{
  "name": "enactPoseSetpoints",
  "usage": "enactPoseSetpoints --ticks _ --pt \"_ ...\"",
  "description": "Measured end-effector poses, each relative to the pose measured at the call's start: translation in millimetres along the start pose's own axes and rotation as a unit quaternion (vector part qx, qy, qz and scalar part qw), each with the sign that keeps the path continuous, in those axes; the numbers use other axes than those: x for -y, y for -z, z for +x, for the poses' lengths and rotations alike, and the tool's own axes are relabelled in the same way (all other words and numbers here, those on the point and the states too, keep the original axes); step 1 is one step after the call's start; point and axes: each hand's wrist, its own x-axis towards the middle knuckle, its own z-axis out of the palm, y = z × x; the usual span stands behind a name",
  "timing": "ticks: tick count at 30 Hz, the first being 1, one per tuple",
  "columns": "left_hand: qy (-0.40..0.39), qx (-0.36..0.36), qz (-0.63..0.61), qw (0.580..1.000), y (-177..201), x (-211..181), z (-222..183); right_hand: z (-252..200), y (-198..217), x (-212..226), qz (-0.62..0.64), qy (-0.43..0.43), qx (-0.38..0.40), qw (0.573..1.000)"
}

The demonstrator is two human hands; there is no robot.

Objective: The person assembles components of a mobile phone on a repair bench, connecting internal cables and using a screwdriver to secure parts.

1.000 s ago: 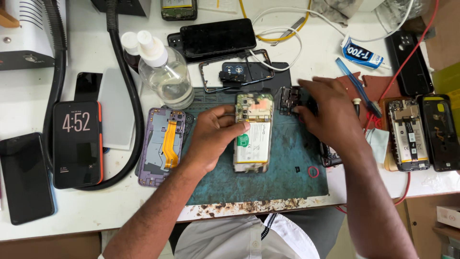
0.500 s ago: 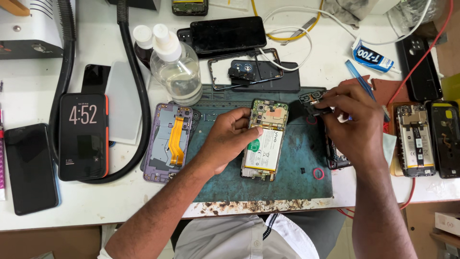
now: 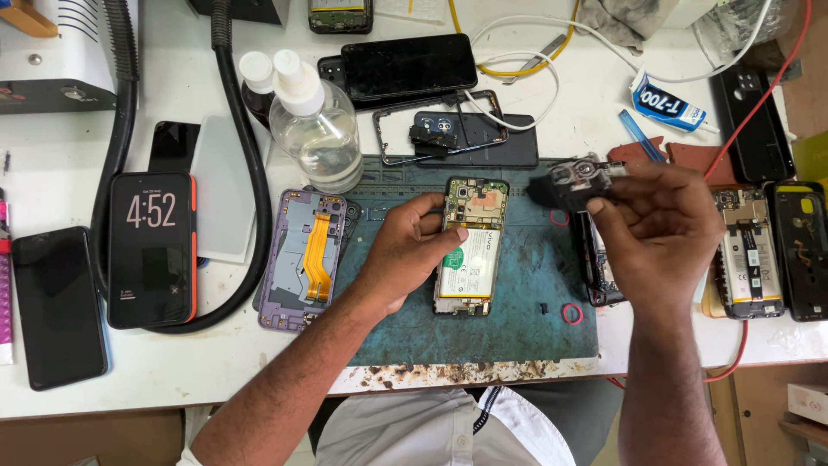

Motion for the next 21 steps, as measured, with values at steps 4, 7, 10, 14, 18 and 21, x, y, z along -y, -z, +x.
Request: enactPoseSetpoints --ticks 4,7,10,14,18,21 --pt "-0.005 0.005 0.002 1.000 -1.7 1.2 0.7 -0.4 -5.8 -8.6 0.164 -0.084 0.040 0.982" --pt "0.003 0.007 0.012 1.000 -2.1 3.1 0.4 -3.5 -14.5 -17.1 0.223 -0.125 0.120 0.959" --pt "-0.018 0.016 0.007 1.000 -0.4 5.0 1.0 -3.0 -31.2 -24.3 0.121 -0.149 0.123 0.974" --pt "0.014 0.014 -0.046 0.999 4.6 7.9 0.2 0.1 -49.4 -27.0 0.143 -0.185 0.125 0.964" --pt "0.017 0.011 -0.053 0.998 6.6 9.6 0.2 -0.3 -56.9 -27.6 0.103 -0.187 0.106 0.971" --pt "0.024 0.005 -0.068 0.997 7.4 10.7 1.3 -1.2 -58.1 -26.7 0.065 -0.179 0.104 0.976"
